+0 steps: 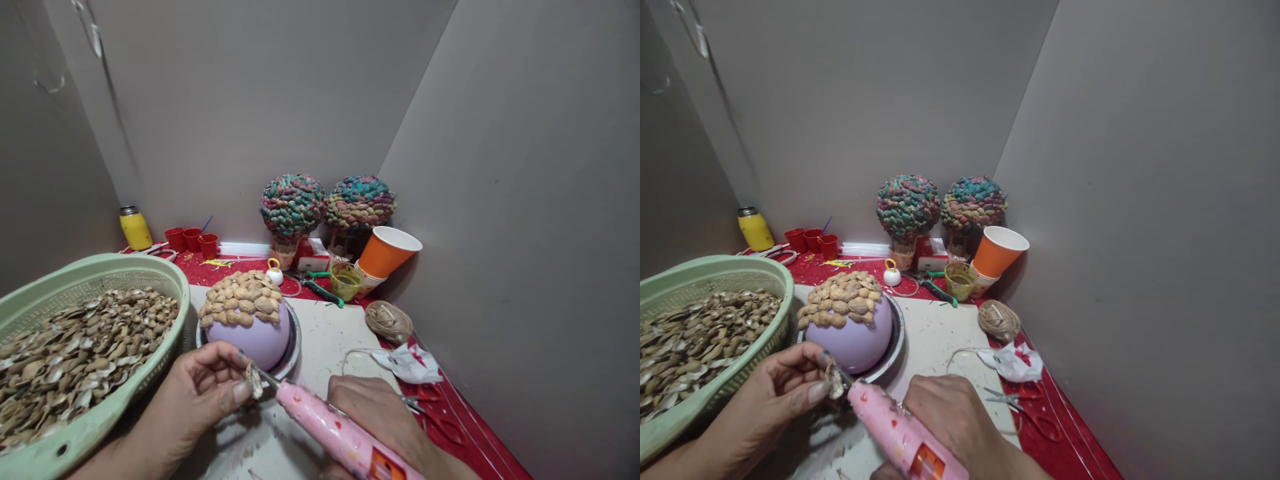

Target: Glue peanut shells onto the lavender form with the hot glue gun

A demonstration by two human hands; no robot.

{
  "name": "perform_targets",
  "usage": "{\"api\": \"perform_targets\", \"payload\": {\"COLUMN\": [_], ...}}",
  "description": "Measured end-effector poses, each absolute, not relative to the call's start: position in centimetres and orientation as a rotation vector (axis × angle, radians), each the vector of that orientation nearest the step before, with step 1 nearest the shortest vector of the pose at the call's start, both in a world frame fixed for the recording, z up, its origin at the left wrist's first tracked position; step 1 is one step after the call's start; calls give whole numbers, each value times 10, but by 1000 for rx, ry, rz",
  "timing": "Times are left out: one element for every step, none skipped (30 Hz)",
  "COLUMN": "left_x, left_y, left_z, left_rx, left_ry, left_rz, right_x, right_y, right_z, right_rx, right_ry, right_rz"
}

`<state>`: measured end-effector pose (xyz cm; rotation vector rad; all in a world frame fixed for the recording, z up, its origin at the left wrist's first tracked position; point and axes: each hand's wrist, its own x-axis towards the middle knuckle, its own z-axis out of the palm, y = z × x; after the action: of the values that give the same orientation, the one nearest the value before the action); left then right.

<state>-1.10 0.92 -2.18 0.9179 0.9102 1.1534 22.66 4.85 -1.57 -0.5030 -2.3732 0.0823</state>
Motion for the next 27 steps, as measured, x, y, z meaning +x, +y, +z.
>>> {"api": "perform_targets", "payload": {"left_x": [-11, -11, -12, -12, -12, -12, -12, -12, -12, -12, -12, -12, -12, -13, -13, -13, -14, -14, -14, -14, -14, -14, -14, -14, -14, -14, -14], "left_y": [9, 9, 9, 9, 9, 9, 10, 10, 10, 10, 10, 10, 10, 10, 9, 9, 8, 8, 8, 9, 9, 9, 9, 9, 9, 9, 9], "left_z": [-22, -22, -23, -23, -23, -23, -23, -24, -24, -24, -24, -24, -24, -24, -24, -23, -23, -23, -23, -23, -23, -23, -23, -23, -23, -23, -23], "left_rx": [923, 927, 929, 930, 929, 926, 921, 917, 915, 913, 914, 917, 919, 921, 918, 918, 917, 918, 920, 927, 931, 935, 935, 935, 934, 934, 937], "left_ry": [912, 914, 916, 919, 921, 923, 923, 922, 920, 916, 913, 911, 911, 912, 913, 914, 915, 915, 920, 927, 936, 943, 948, 951, 956, 960, 964], "left_rz": [1155, 1158, 1159, 1160, 1162, 1165, 1170, 1174, 1176, 1176, 1173, 1170, 1169, 1171, 1176, 1178, 1180, 1182, 1184, 1185, 1187, 1188, 1191, 1191, 1192, 1194, 1195], "right_x": [226, 226, 226, 226, 225, 225, 225, 225, 225, 225, 225, 225, 224, 224, 224, 224, 224, 224, 225, 225, 225, 226, 226, 226, 226, 226, 226], "right_y": [49, 49, 50, 50, 50, 50, 50, 49, 49, 49, 49, 49, 49, 50, 50, 51, 51, 51, 51, 50, 50, 50, 49, 49, 49, 49, 49], "right_z": [-15, -15, -14, -14, -13, -12, -10, -9, -8, -8, -8, -8, -8, -8, -9, -9, -9, -9, -9, -9, -9, -10, -10, -10, -11, -11, -12], "right_rx": [-497, -494, -490, -487, -483, -483, -487, -488, -484, -487, -489, -492, -491, -484, -473, -467, -463, -468, -475, -483, -491, -494, -492, -495, -495, -490, -487], "right_ry": [-2369, -2363, -2359, -2357, -2359, -2364, -2376, -2391, -2402, -2409, -2408, -2397, -2383, -2377, -2379, -2384, -2387, -2388, -2390, -2389, -2383, -2384, -2387, -2391, -2394, -2399, -2411], "right_rz": [70, 60, 54, 49, 44, 39, 33, 24, 14, 5, -3, -10, -16, -17, -15, -11, -8, -5, 1, 4, 6, 11, 17, 21, 22, 20, 18]}}
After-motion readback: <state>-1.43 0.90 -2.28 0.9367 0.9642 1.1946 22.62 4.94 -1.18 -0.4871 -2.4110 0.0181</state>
